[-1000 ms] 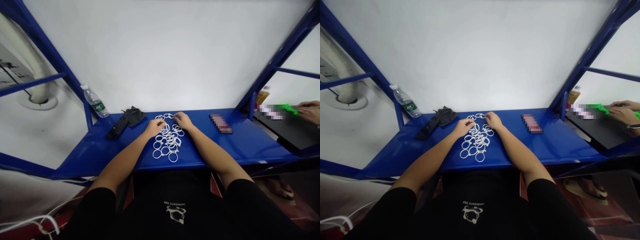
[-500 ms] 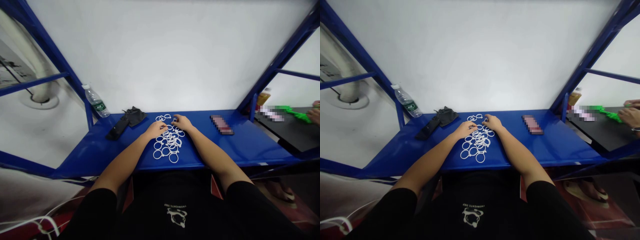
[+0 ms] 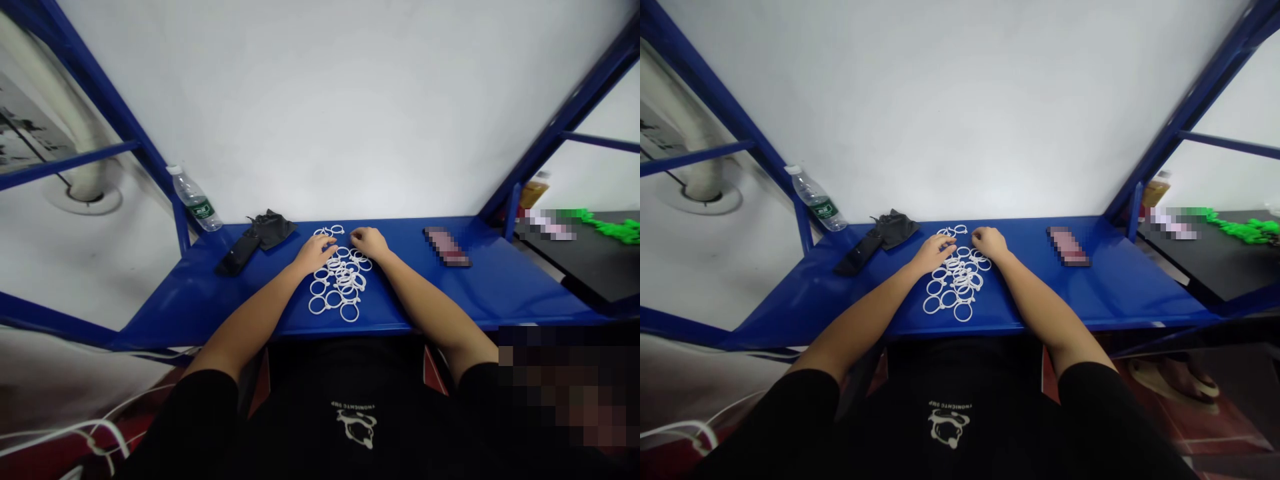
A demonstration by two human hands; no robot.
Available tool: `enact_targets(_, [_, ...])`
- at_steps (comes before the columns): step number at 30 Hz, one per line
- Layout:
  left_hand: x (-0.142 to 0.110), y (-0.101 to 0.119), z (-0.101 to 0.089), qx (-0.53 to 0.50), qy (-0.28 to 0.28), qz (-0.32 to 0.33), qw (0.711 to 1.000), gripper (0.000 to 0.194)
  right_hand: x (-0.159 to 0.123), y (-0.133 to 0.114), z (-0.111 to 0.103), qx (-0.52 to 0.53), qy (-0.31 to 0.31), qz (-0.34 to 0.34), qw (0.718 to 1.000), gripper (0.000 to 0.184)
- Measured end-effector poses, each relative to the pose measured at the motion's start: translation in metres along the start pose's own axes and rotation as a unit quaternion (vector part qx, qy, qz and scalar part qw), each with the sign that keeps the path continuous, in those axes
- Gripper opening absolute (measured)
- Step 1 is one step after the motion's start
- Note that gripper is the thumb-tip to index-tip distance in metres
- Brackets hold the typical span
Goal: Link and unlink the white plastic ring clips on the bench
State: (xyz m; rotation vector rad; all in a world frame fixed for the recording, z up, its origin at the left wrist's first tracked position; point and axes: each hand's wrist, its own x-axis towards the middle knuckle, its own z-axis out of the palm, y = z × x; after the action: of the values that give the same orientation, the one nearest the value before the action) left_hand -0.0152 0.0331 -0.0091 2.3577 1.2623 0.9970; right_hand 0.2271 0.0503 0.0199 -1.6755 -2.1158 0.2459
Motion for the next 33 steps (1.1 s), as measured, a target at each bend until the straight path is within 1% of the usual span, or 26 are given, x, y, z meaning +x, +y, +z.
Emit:
enact_targets(4, [0.000, 0.002, 0.000, 0.013, 0.025, 0.009, 1.000, 0.027, -0.009, -0.010, -0.001, 0.091, 0.046, -0.086, 0.991, 0.033])
enact_targets(7, [0.000, 0.003, -0.002, 0.012, 0.049, 0.020, 0.999, 0.026, -0.017, -0.021, 0.001, 0.145, 0.041, -0.164, 0.975, 0.031])
enact_targets(9, [-0.001, 0.004, -0.005, 0.014, 0.061, 0.031, 0.998, 0.023, -0.022, -0.027, 0.003, 0.167, 0.031, -0.194, 0.966, 0.030])
enact_targets(12, [-0.002, 0.005, -0.008, 0.028, 0.066, 0.044, 0.996, 0.019, -0.026, -0.030, 0.006, 0.201, 0.026, -0.199, 0.959, 0.028])
enact_targets(17, [-0.001, 0.004, -0.007, 0.052, 0.050, 0.052, 0.996, 0.016, -0.025, -0.027, 0.009, 0.253, 0.007, -0.179, 0.951, 0.029])
enact_targets(20, [0.004, -0.002, -0.005, 0.049, 0.057, 0.048, 0.996, 0.016, -0.021, -0.027, 0.009, 0.224, 0.020, -0.178, 0.958, 0.028])
enact_targets(22, [0.009, -0.010, -0.005, 0.056, 0.069, 0.030, 0.996, 0.019, -0.019, -0.025, 0.006, 0.166, 0.037, -0.178, 0.969, 0.027])
enact_targets(24, [0.011, -0.020, -0.005, 0.074, 0.071, 0.011, 0.995, 0.024, -0.017, -0.023, 0.003, 0.104, 0.038, -0.175, 0.978, 0.027])
enact_targets(26, [0.012, -0.030, -0.006, 0.091, 0.067, -0.019, 0.993, 0.027, -0.017, -0.020, -0.001, 0.065, 0.013, -0.175, 0.982, 0.026])
enact_targets(29, [0.011, -0.040, -0.006, 0.115, 0.045, -0.057, 0.991, 0.028, -0.019, -0.018, -0.004, 0.042, -0.035, -0.171, 0.984, 0.025])
enact_targets(31, [0.010, -0.042, -0.006, 0.132, 0.032, -0.070, 0.988, 0.026, -0.020, -0.019, -0.004, 0.039, -0.046, -0.162, 0.985, 0.027])
enact_targets(33, [0.010, -0.042, -0.005, 0.144, 0.029, -0.075, 0.986, 0.026, -0.021, -0.020, -0.003, 0.041, -0.041, -0.158, 0.986, 0.028])
